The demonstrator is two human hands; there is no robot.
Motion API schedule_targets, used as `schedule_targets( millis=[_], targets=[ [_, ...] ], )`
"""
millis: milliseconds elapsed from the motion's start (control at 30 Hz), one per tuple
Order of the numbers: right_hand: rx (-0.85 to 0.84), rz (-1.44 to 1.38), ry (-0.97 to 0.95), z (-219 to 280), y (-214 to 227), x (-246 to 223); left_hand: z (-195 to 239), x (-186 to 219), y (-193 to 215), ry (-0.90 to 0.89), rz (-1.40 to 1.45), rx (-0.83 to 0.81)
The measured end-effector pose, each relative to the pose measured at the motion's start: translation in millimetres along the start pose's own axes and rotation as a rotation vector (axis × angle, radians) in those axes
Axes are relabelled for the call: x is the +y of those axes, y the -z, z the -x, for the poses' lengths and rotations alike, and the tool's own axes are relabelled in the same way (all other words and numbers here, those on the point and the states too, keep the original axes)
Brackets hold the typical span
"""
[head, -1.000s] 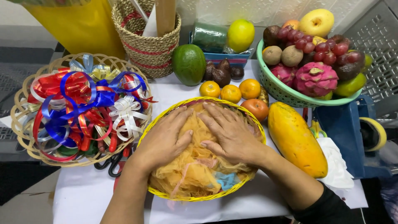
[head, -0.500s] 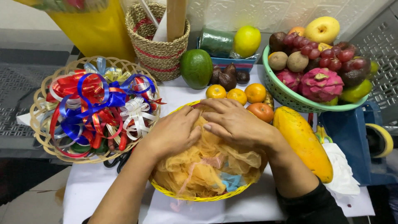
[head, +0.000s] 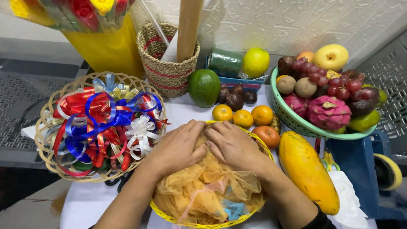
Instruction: Arranging decorative mesh fabric inside a small woven basket to prepare it for a gift arrangement.
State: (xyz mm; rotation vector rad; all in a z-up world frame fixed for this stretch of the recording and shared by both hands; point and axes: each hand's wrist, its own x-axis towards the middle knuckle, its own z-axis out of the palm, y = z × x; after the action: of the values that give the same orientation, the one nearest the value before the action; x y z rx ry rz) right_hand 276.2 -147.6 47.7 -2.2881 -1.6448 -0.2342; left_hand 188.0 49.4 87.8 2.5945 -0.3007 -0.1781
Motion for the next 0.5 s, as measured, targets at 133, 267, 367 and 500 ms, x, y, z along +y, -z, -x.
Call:
schedule_targets(
  millis=[133,267,367,500],
  targets=[
    [-0.015,-0.003,-0.006,-0.8,7.1,-3.8,-0.9,-4.7,-5.0,-0.037,-0.005,0.01],
    [-0.016,-0.034,0.004,0.3,7.0,-3.2,1.6,-14.3,-11.5,-0.159,-0.109,0.076],
    [-0.009,-0.042,-0.003,-1.7,13.0,-7.4,30.9,10.8,22.2,-0.212,-0.121,0.177],
    [-0.044,-0.099,-0.012,3.1,-1.3,1.5,93.6,4.8,38.0,-0.047,-0.258,0.471]
  ],
)
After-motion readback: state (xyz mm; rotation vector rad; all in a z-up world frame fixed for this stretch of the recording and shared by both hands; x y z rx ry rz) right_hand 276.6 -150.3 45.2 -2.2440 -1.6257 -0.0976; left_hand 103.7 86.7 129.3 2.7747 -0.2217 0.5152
